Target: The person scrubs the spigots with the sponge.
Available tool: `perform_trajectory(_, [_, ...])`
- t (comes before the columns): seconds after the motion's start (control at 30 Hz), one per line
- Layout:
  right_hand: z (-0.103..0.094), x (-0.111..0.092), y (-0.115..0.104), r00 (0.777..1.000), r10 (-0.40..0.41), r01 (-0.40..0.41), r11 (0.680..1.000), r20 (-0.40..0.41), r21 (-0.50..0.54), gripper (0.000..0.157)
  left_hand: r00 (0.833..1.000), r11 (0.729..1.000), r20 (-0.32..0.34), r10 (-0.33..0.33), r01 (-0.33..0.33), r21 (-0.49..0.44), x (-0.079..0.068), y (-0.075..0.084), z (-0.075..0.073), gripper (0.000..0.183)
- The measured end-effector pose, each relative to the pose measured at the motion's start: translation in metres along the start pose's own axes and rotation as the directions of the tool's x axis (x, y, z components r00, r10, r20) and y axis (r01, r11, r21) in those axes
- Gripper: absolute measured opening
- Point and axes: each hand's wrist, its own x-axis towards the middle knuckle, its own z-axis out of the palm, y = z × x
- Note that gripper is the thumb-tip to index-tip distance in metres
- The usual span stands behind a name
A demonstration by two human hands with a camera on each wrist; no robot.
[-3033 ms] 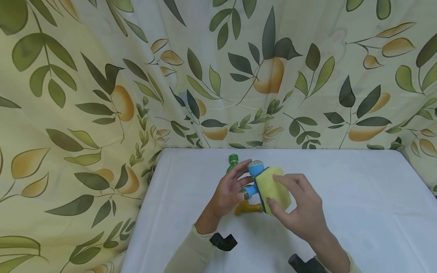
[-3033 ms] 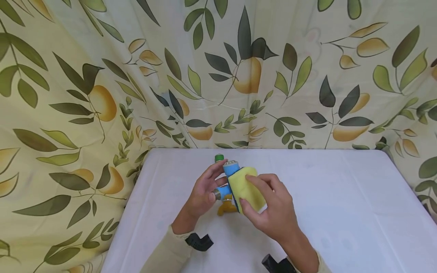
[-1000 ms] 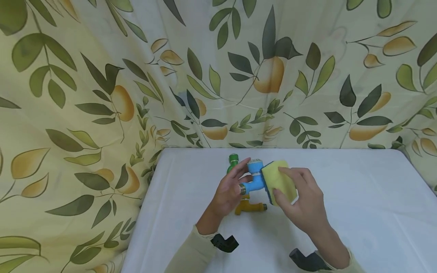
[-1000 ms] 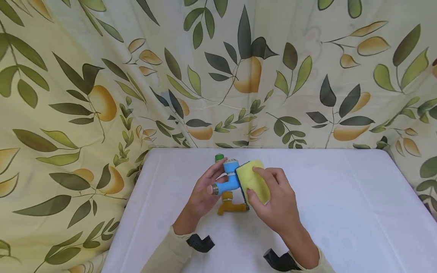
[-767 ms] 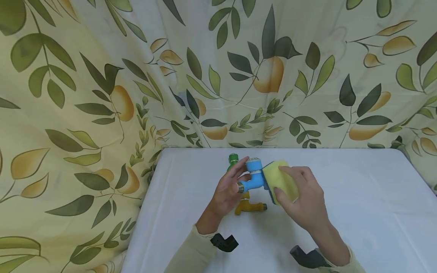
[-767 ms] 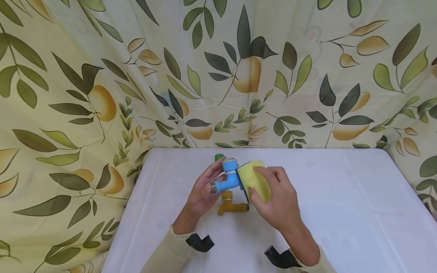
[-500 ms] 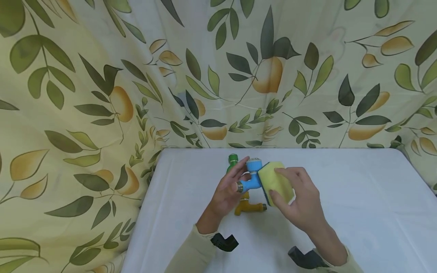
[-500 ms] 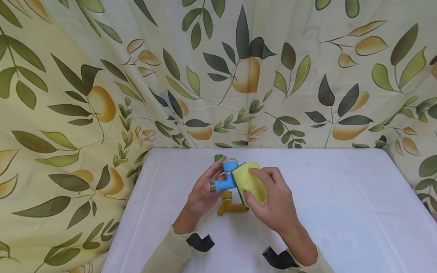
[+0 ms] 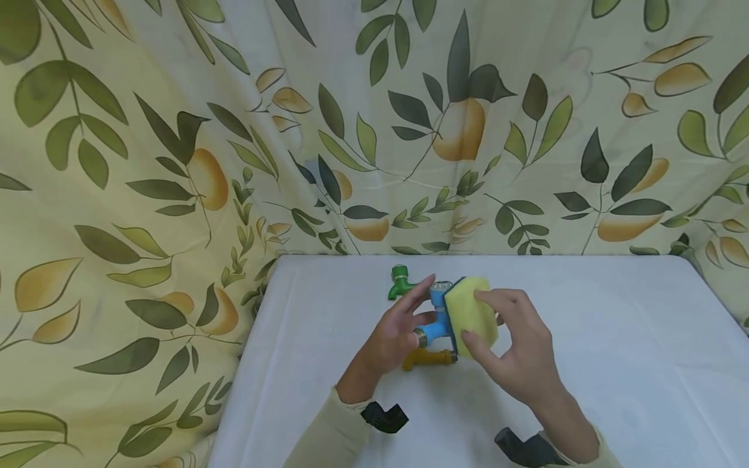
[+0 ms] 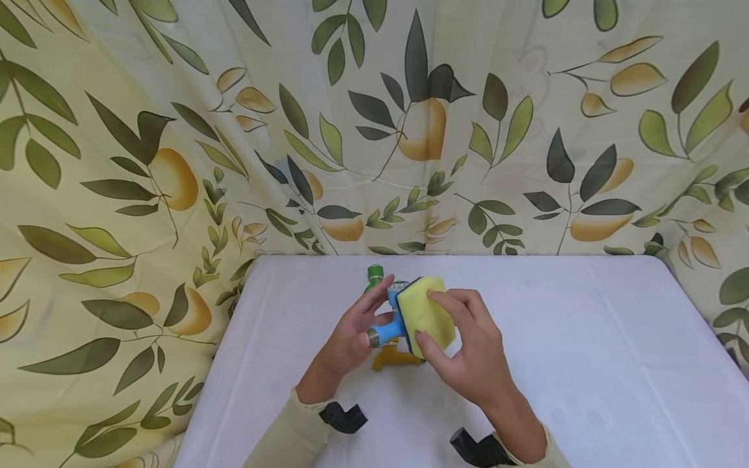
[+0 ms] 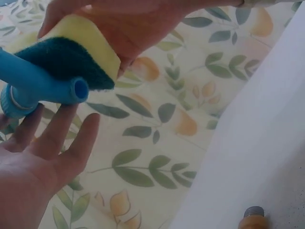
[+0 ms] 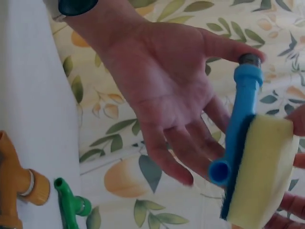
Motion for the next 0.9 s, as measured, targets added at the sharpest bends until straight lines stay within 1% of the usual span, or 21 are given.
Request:
perform_trajectory(0.07, [-0.001, 0.001, 0.001, 1.0, -0.016, 0.016, 1.0, 0.003, 0.002, 0.062, 1.0, 1.0, 0.002, 0.017, -0.017, -0.009, 0.001, 0.0, -0.001, 0.113])
perform_trajectory(0.13, [-0.003, 0.002, 0.003, 1.0, -0.009, 0.009, 1.0, -0.01, -0.002, 0.061, 0.999, 0.999, 0.004, 0.034, -0.034, -0.021, 0.002, -0.002, -0.001, 0.115])
perform_trajectory(0.2, [-0.006, 0.003, 0.004, 1.0, -0.002, 0.002, 1.0, -0.028, -0.007, 0.061, 0.999, 0.999, 0.021, 0.047, -0.047, -0.02, 0.002, -0.004, -0.001, 0.114])
perform_trajectory(0.27, [-0.009, 0.004, 0.005, 1.0, -0.008, 0.008, 1.0, -0.024, 0.009, 0.06, 0.998, 0.998, 0.04, 0.056, -0.055, -0.007, 0.002, -0.005, -0.001, 0.114])
perform_trajectory(0.37, [-0.013, 0.005, 0.005, 0.999, -0.052, 0.053, 0.998, -0.01, 0.029, 0.061, 0.996, 0.997, 0.057, 0.069, -0.071, 0.039, 0.002, -0.006, -0.001, 0.112])
perform_trajectory(0.43, [-0.015, 0.006, 0.004, 0.998, -0.056, 0.056, 0.998, 0.001, 0.033, 0.06, 0.996, 0.994, 0.054, 0.077, -0.081, 0.076, 0.003, -0.006, -0.001, 0.109])
perform_trajectory(0.47, [-0.015, 0.007, 0.004, 0.999, -0.054, 0.054, 0.998, -0.004, 0.026, 0.059, 0.996, 0.992, 0.051, 0.079, -0.083, 0.092, 0.003, -0.006, -0.001, 0.107])
perform_trajectory(0.6, [-0.015, 0.006, 0.001, 1.0, 0.005, -0.005, 1.0, -0.001, 0.001, 0.058, 0.996, 0.984, 0.048, 0.076, -0.082, 0.16, 0.002, -0.004, -0.002, 0.097])
perform_trajectory(0.7, [-0.015, 0.003, -0.002, 1.0, -0.009, 0.009, 1.0, 0.02, -0.001, 0.059, 0.996, 0.971, 0.043, 0.072, -0.08, 0.227, 0.001, -0.001, -0.002, 0.096])
perform_trajectory(0.77, [-0.015, 0.004, -0.002, 0.999, -0.017, 0.017, 1.0, 0.028, 0.003, 0.059, 0.998, 0.957, 0.029, 0.063, -0.068, 0.281, 0.0, 0.0, -0.001, 0.097])
perform_trajectory(0.83, [-0.016, 0.005, -0.002, 1.0, 0.007, -0.007, 1.0, 0.019, -0.006, 0.058, 0.999, 0.939, 0.014, 0.043, -0.045, 0.342, -0.001, 0.001, 0.0, 0.099])
perform_trajectory(0.9, [-0.016, 0.005, -0.002, 0.999, 0.044, -0.044, 0.999, 0.011, -0.017, 0.056, 1.0, 0.906, -0.005, 0.019, -0.015, 0.423, -0.002, 0.001, 0.001, 0.102])
